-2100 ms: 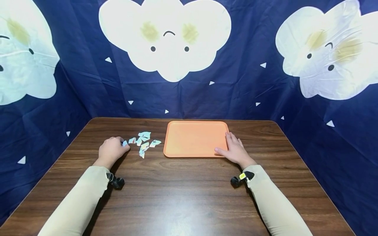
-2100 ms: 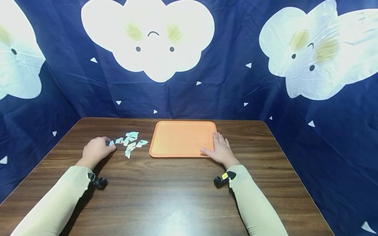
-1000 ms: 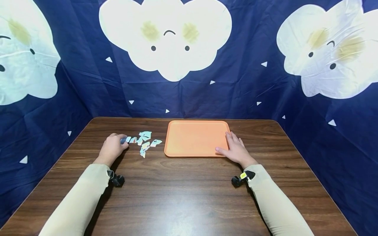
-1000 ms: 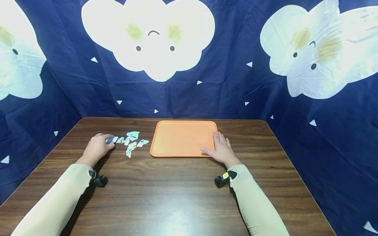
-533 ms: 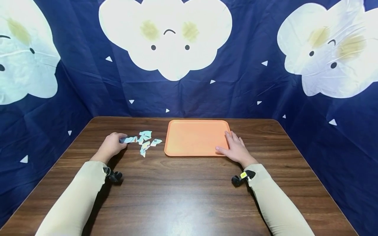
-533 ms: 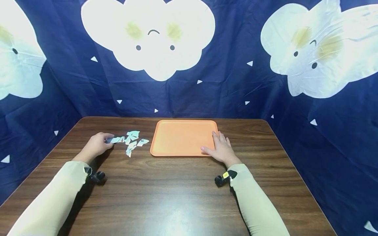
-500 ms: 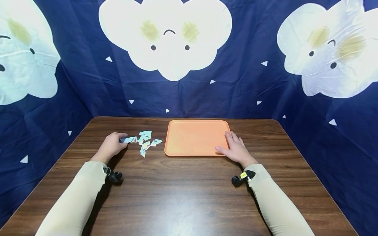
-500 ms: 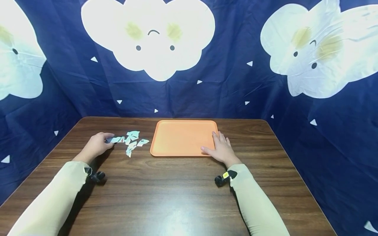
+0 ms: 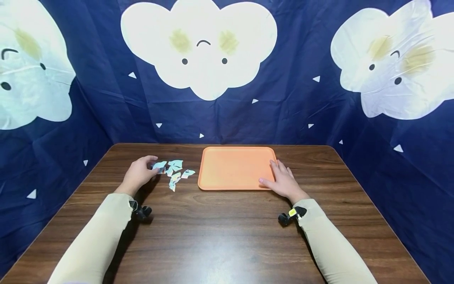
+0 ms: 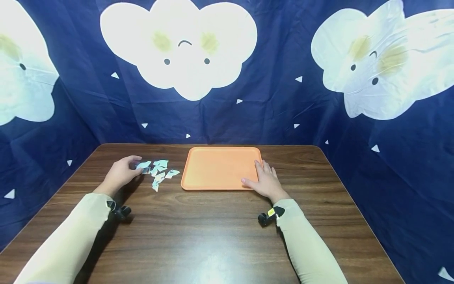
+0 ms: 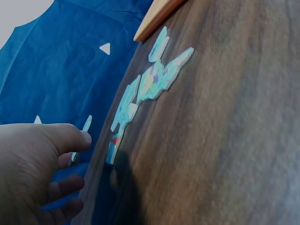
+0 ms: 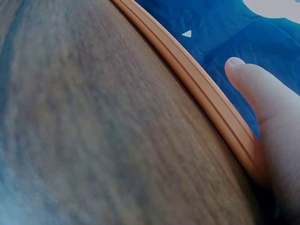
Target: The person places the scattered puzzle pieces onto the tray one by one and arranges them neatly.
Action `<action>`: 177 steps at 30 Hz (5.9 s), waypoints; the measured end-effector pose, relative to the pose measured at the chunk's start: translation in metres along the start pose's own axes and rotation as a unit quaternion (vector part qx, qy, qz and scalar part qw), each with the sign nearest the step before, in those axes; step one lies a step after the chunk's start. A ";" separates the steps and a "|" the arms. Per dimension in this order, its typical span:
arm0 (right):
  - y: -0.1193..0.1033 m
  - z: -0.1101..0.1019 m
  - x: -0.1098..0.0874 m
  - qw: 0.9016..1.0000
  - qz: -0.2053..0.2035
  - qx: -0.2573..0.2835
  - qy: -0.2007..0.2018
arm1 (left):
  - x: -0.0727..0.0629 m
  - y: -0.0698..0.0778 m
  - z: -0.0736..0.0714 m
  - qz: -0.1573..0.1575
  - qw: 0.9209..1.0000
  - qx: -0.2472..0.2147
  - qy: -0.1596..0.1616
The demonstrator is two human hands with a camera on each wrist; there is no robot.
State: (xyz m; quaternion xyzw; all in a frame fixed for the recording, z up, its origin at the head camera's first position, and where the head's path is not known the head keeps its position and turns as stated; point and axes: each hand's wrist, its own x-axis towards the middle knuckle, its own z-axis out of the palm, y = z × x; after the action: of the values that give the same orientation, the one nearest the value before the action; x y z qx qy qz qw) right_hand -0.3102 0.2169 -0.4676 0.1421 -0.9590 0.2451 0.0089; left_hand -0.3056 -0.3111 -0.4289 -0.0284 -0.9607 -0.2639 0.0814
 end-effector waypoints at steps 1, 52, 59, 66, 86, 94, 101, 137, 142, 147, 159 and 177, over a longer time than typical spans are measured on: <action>0.000 0.000 0.000 1.000 -0.001 0.000 0.001 | 0.001 0.001 0.000 0.000 1.000 -0.001 0.000; 0.002 0.003 -0.007 0.999 0.011 -0.051 0.002 | 0.037 0.071 0.039 0.037 0.999 -0.009 -0.003; 0.003 0.002 -0.010 0.998 0.026 -0.063 0.012 | 0.042 0.086 0.046 0.048 0.999 -0.020 -0.001; 0.004 0.003 -0.011 0.998 0.027 -0.060 0.018 | 0.046 0.094 0.052 0.043 0.999 -0.025 -0.009; 0.001 0.001 -0.012 0.998 0.036 -0.053 0.014 | 0.063 0.115 0.069 0.058 0.998 -0.013 -0.023; 0.001 0.001 -0.013 0.998 0.038 -0.054 0.010 | 0.064 0.125 0.078 0.053 0.998 -0.026 -0.034; 0.002 0.001 -0.011 0.998 0.037 -0.059 0.007 | 0.063 0.131 0.086 0.048 0.997 -0.044 -0.030; 0.003 0.003 -0.012 0.998 0.037 -0.047 0.014 | 0.062 0.137 0.108 0.054 0.997 0.030 -0.041; 0.003 0.002 -0.012 0.998 0.038 -0.046 0.014 | 0.063 0.136 0.110 0.049 0.997 0.033 -0.051; 0.003 0.002 -0.013 0.998 0.041 -0.047 0.013 | 0.063 0.134 0.111 0.052 0.997 0.021 -0.053; 0.004 0.004 -0.013 0.998 0.040 -0.049 0.010 | 0.057 0.122 0.111 0.065 0.998 -0.019 -0.008; 0.001 0.002 -0.013 0.998 0.039 -0.050 0.010 | 0.047 0.078 0.074 0.058 0.998 -0.008 0.032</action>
State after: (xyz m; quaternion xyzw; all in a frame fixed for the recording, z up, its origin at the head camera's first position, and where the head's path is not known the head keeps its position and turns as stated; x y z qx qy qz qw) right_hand -0.2984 0.2204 -0.4710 0.1011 -0.9747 0.1988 0.0155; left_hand -0.3553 -0.2056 -0.4445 -0.0759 -0.9523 -0.2667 0.1273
